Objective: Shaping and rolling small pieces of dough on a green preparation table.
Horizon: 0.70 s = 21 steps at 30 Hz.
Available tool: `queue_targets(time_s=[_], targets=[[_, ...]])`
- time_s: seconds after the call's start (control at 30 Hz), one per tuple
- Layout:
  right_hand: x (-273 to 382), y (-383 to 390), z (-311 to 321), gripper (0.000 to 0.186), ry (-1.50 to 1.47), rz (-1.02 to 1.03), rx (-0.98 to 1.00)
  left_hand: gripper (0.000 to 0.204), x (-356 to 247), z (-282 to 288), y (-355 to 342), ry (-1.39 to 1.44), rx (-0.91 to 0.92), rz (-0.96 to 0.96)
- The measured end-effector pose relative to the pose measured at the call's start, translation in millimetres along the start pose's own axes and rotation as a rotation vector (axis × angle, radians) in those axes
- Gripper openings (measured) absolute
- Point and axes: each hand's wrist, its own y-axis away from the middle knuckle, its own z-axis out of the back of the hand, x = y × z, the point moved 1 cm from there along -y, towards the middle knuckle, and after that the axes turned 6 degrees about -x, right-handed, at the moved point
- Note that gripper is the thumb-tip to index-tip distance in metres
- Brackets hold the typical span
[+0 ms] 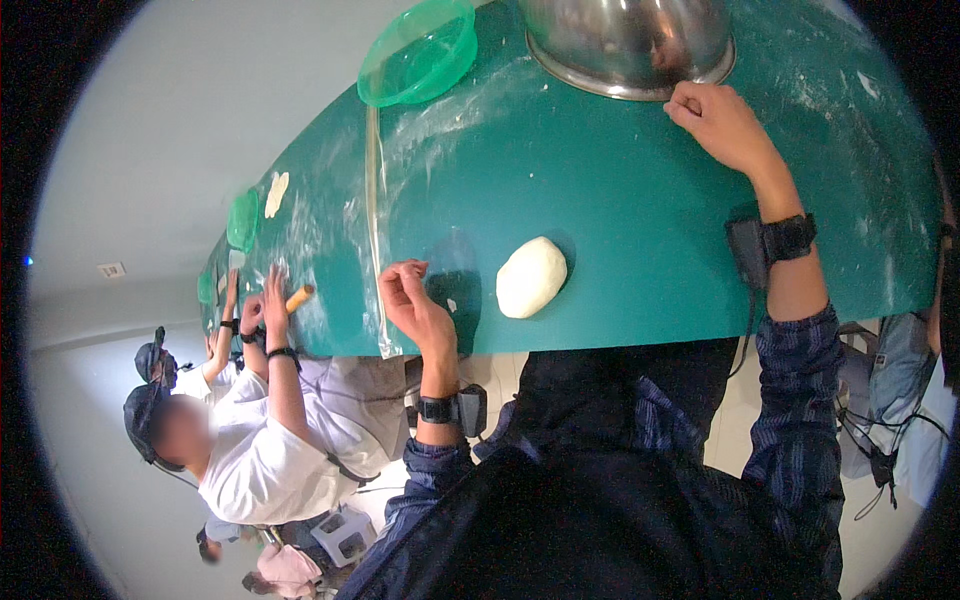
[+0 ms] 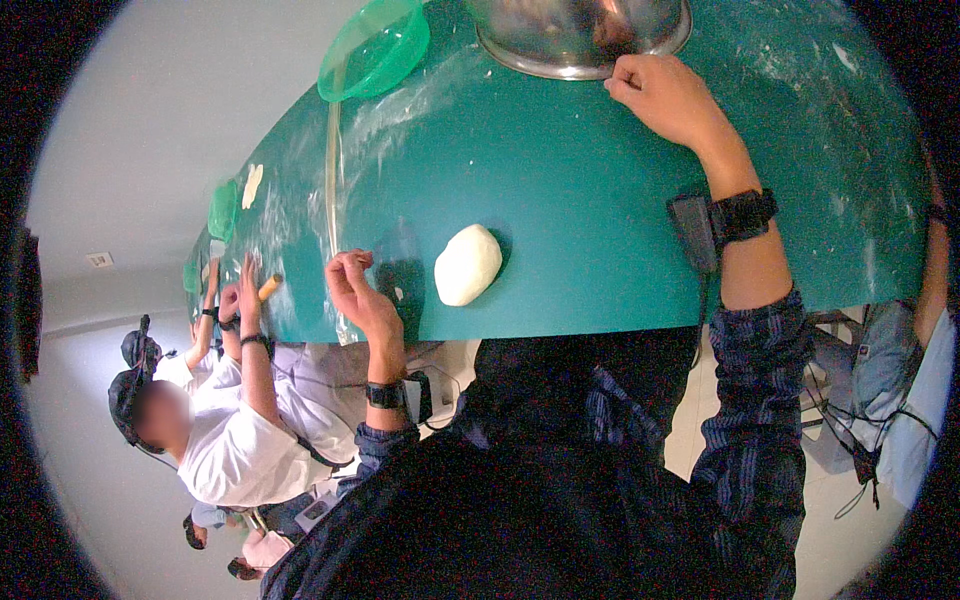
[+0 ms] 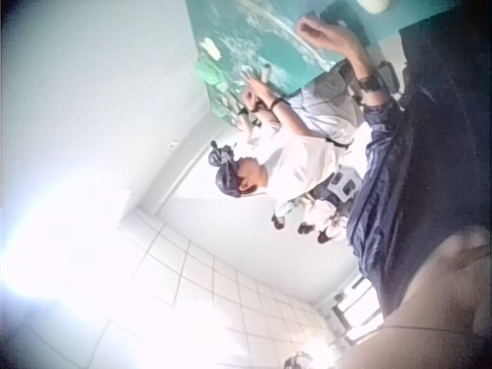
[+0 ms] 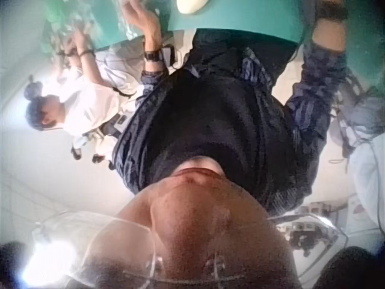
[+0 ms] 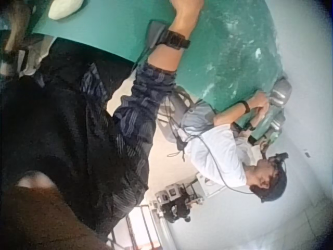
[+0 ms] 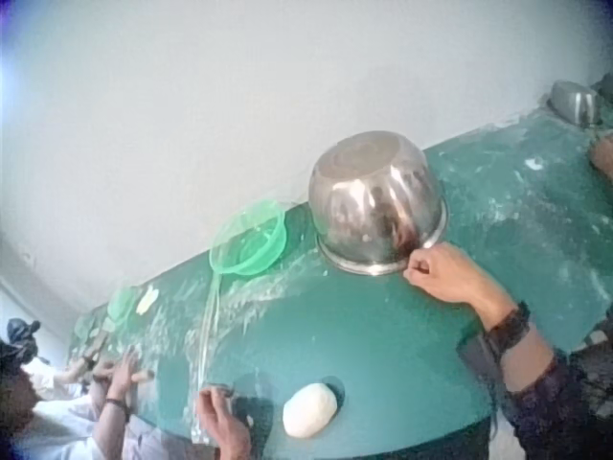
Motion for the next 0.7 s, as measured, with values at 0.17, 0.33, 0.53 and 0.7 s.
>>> queue_targets(time_s=[0.17, 0.33, 0.53, 0.7], targets=[[6.2, -2.2, 4.8, 0.033, 0.060, -0.041, 0.029, 0.014, 5.1, 22.9, 5.5, -0.047, -0.040, -0.020], [2.5, -2.5, 4.9, 0.032, 0.018, -0.029, 0.030, 0.003, -3.9, 49.5, 25.9, -0.453, 0.160, -0.156], [-1.9, -2.3, 1.1, 0.033, 0.048, 0.001, 0.014, 0.034, -27.4, 62.9, 52.0, -0.868, 0.443, -0.532], [-0.7, -3.6, 1.1, 0.034, 0.083, -0.016, 0.045, 0.045, -42.1, 69.7, 72.2, -1.038, 0.509, -0.514]])
